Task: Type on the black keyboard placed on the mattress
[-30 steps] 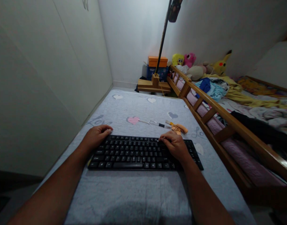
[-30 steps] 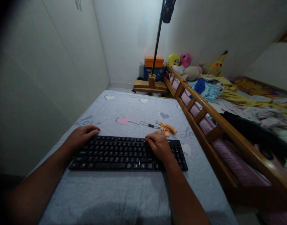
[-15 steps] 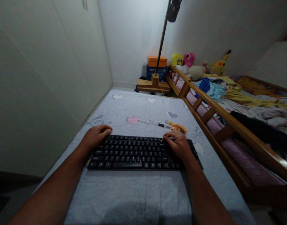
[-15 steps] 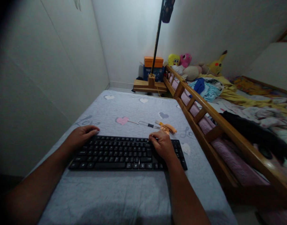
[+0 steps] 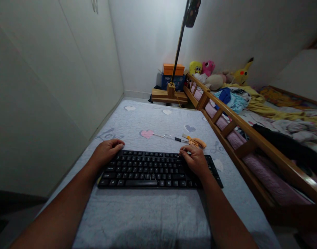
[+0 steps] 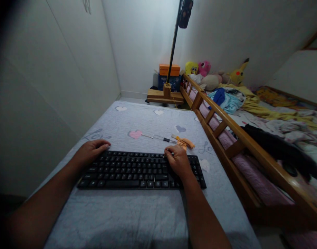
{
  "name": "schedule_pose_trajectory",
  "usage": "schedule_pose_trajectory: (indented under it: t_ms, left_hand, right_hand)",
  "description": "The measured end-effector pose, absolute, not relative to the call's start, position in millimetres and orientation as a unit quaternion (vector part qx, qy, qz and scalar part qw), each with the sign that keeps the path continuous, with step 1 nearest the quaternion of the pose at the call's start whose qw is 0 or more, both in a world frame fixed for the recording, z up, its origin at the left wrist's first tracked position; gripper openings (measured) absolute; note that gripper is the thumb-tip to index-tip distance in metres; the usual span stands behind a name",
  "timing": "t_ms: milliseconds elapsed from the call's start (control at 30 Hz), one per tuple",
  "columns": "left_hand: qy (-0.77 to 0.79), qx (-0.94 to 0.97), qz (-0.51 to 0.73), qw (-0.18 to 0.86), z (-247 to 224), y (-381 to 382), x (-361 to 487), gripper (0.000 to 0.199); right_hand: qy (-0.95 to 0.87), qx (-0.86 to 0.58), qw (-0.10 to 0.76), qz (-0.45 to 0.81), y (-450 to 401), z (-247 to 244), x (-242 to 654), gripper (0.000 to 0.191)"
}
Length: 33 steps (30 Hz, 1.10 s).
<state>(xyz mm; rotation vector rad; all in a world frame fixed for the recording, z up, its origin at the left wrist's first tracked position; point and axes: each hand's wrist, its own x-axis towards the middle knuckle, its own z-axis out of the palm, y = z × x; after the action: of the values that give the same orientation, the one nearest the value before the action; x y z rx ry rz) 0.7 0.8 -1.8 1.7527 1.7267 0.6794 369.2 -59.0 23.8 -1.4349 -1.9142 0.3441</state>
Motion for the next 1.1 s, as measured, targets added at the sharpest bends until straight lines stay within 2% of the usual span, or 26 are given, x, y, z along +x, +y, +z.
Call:
schedule_pose_trajectory:
  t_ms: [500, 1100]
  left_hand:
    - [0.642, 0.666, 0.253, 0.284, -3.1, 1.3, 1.0, 0.042]
    - [0.645, 0.663, 0.255, 0.283, 0.5, -0.5, 2.2, 0.04]
  right_hand:
    - [-0.765, -0.571, 0.247, 0.167, -37.8, 49.3, 359.6, 0.023]
    - [-0.706, -0.591, 0.342, 0.187, -40.2, 34.1, 360.3, 0.02]
